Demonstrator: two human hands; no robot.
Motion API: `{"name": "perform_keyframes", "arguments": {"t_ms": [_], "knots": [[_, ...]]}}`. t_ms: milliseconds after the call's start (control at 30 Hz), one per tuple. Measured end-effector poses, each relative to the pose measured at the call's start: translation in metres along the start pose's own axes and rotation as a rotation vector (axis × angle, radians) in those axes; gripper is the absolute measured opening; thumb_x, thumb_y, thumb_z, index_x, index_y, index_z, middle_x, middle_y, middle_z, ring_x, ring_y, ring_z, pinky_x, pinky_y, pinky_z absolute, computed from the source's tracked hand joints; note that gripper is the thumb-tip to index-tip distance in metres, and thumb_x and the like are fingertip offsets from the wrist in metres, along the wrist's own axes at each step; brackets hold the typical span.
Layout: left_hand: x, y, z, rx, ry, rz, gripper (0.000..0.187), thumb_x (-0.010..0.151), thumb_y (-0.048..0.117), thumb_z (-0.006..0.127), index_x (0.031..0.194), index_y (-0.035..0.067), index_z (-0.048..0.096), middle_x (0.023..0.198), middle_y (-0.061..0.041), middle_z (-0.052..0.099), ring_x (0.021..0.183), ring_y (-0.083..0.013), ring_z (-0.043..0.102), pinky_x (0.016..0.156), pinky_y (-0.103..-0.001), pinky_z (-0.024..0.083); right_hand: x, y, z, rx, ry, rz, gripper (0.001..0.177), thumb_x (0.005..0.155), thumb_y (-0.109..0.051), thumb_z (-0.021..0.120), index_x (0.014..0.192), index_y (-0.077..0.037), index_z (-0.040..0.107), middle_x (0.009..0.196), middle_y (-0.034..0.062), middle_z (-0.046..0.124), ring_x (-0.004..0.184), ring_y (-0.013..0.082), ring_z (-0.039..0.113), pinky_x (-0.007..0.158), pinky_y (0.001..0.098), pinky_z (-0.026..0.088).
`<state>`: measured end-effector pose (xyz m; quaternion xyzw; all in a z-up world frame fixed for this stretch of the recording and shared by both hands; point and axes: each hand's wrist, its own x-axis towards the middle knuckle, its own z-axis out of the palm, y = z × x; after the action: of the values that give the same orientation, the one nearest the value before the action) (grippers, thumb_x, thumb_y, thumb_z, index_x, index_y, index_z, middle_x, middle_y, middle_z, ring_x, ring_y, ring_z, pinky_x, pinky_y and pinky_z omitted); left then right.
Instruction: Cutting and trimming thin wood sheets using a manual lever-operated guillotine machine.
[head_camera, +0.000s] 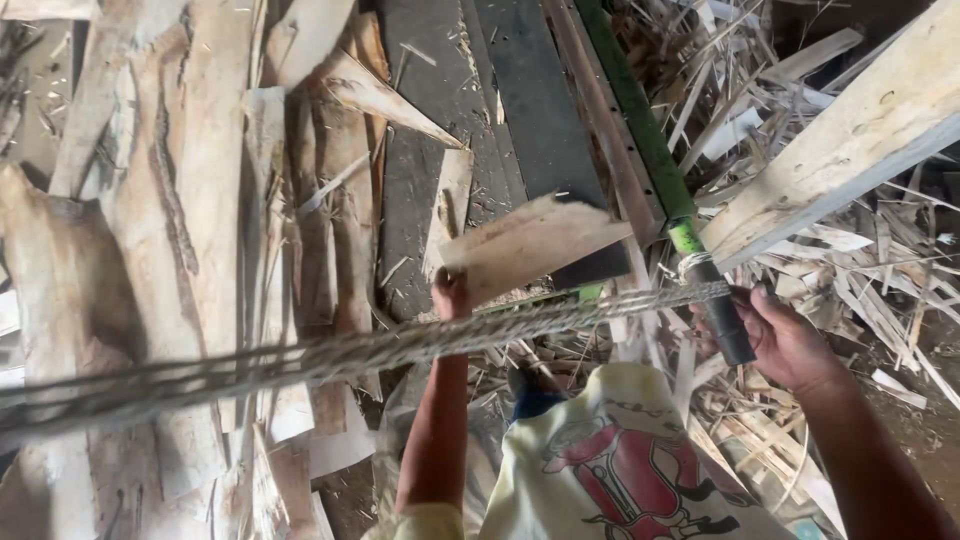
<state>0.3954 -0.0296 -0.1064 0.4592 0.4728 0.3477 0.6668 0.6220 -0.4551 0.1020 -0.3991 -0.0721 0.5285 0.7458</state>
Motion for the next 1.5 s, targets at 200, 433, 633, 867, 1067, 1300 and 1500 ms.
{"name": "perform_keyframes", "arguments": {"t_ms": [200, 433, 633, 867, 1067, 1300, 1500], "knots": [[0.082, -0.032, 0.056, 0.071, -0.013, 0.035, 0.026, 0.094, 0.008, 0.065, 0.119, 0.008, 0.06, 0.1, -0.006, 0.073, 0.085, -0.0145, 0.064, 0.072, -0.03, 0.053, 0.015, 0.003, 0.018, -0.9, 0.352, 0.297, 0.073, 0.085, -0.024, 0.072, 0.149, -0.009, 0.041, 0.095, 0.0253, 0.069, 0.071, 0.0303, 0.069, 0.06, 0.0442, 0.058], [0.116, -0.047, 0.092, 0.25, -0.041, 0.153, 0.014, 0.094, 0.008, 0.071, 0.107, 0.002, 0.069, 0.099, -0.01, 0.074, 0.086, -0.0168, 0.064, 0.075, -0.032, 0.053, 0.037, 0.06, -0.038, -1.29, 0.488, 0.249, 0.074, 0.087, -0.014, 0.07, 0.15, -0.015, 0.032, 0.092, 0.0195, 0.068, 0.068, 0.0279, 0.069, 0.053, 0.0358, 0.058], [0.119, -0.026, 0.106, 0.487, -0.058, 0.149, 0.011, 0.094, 0.014, 0.071, 0.104, 0.011, 0.073, 0.096, -0.004, 0.077, 0.082, -0.0143, 0.071, 0.071, -0.033, 0.06, 0.035, 0.049, -0.016, -1.348, 0.461, 0.258, 0.077, 0.087, -0.017, 0.068, 0.152, -0.016, 0.027, 0.089, 0.0182, 0.071, 0.063, 0.0251, 0.068, 0.05, 0.0339, 0.056], [0.126, -0.026, 0.1, 0.517, -0.047, 0.122, 0.006, 0.096, 0.012, 0.068, 0.094, 0.009, 0.073, 0.093, -0.008, 0.078, 0.08, -0.0179, 0.068, 0.069, -0.036, 0.059, 0.001, -0.06, 0.084, -1.258, 0.555, 0.442, 0.056, 0.099, -0.028, 0.057, 0.151, -0.02, 0.036, 0.074, 0.0153, 0.066, 0.05, 0.0217, 0.061, 0.04, 0.0354, 0.052], [0.124, -0.017, 0.104, 0.538, -0.053, 0.095, 0.01, 0.094, 0.01, 0.063, 0.094, 0.014, 0.072, 0.094, -0.006, 0.076, 0.082, -0.0151, 0.068, 0.07, -0.032, 0.059, 0.041, 0.063, -0.023, -1.321, 0.484, 0.126, 0.047, 0.102, -0.021, 0.052, 0.144, -0.003, 0.039, 0.088, 0.0155, 0.07, 0.061, 0.0195, 0.067, 0.046, 0.0321, 0.058], [0.162, -0.108, 0.076, 0.072, -0.077, 0.186, 0.026, 0.096, 0.002, 0.061, 0.12, -0.007, 0.06, 0.119, -0.028, 0.061, 0.1, -0.0221, 0.055, 0.087, -0.035, 0.049, 0.062, 0.124, -0.09, -1.37, 0.539, 0.181, 0.07, 0.083, -0.009, 0.068, 0.144, -0.001, 0.034, 0.103, 0.0179, 0.064, 0.067, 0.0248, 0.071, 0.052, 0.036, 0.062], [0.04, -0.02, 0.076, 0.402, 0.136, 0.549, 0.092, 0.1, 0.024, 0.06, 0.167, 0.003, 0.0, 0.165, -0.029, 0.029, 0.151, -0.0387, 0.035, 0.122, -0.047, 0.034, 0.034, 0.03, 0.022, -1.175, 0.56, 0.283, 0.049, 0.101, -0.028, 0.056, 0.144, -0.008, 0.044, 0.088, 0.0127, 0.072, 0.06, 0.0178, 0.066, 0.046, 0.0331, 0.057]]}}
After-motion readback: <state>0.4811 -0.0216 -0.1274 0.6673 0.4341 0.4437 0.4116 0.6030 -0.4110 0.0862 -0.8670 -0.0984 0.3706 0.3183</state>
